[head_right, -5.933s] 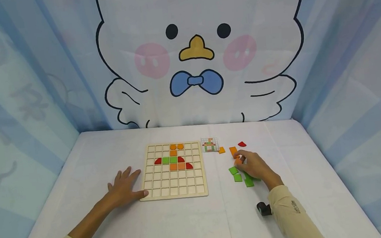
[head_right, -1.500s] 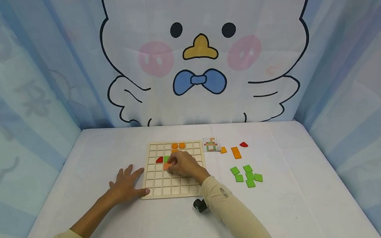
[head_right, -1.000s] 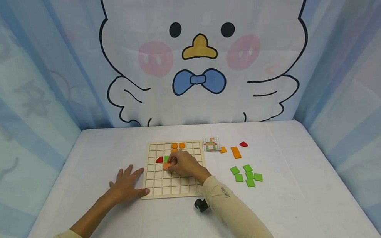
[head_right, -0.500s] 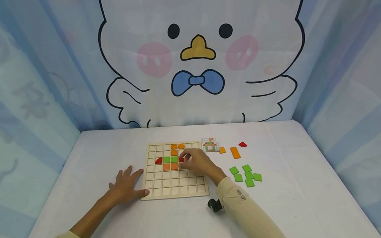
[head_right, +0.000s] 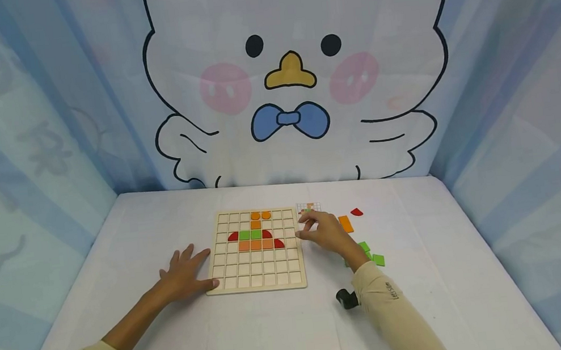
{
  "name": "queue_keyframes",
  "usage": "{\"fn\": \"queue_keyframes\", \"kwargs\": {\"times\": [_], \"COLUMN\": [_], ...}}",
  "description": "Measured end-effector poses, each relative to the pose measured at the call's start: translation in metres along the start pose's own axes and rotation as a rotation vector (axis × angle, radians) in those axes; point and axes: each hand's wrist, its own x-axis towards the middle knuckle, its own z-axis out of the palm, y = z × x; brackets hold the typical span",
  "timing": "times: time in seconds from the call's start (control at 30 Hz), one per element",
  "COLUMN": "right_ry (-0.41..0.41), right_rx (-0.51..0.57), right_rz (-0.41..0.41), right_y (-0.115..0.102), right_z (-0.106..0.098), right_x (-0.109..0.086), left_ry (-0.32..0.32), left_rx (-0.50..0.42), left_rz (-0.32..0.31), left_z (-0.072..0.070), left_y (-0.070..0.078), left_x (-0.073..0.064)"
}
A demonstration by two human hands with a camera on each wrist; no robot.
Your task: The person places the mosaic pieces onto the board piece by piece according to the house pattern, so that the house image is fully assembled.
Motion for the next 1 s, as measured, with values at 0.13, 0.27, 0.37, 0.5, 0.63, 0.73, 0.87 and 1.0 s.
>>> {"fn": "queue_keyframes", "kwargs": {"times": [0.13,0.27,0.37,0.5,0.63,0.73,0.87,1.0], "right_ry": [0.004,0.007,-0.001,-0.027,-0.054,-0.067,-0.067,-0.066], "right_rx": [0.031,0.025,0.012,0.003,-0.029,-0.057,-0.091,-0.148], "right_rz": [0.052,0.065,0.074,0.101,0.115,0.140,0.160,0.142], "right_y": [0.013,0.027,0.036,0.048,0.058,0.061,0.064,0.065], "right_z": [-0.017,-0.033,-0.042,-0.048,-0.052,-0.053,-0.050,-0.046], "right_x": [-0.003,-0.005,-0.006,-0.004,0.001,0.005,0.011,0.017], "left_ry": [0.002,0.004,0.006,0.010,0.014,0.016,0.015,0.013], "left_rx": [-0.001,-0.003,-0.002,0.002,0.003,0.004,0.005,0.006], "left_rz": [0.002,0.004,0.005,0.004,0.008,0.013,0.015,0.010], "left_z": [0.000,0.000,0.000,0.001,0.001,0.001,0.001,0.002], "left_y": [0.000,0.000,-0.001,-0.002,-0.002,-0.002,-0.001,0.000], "left_x": [0.001,0.001,0.001,0.001,0.001,0.001,0.001,0.000]}}
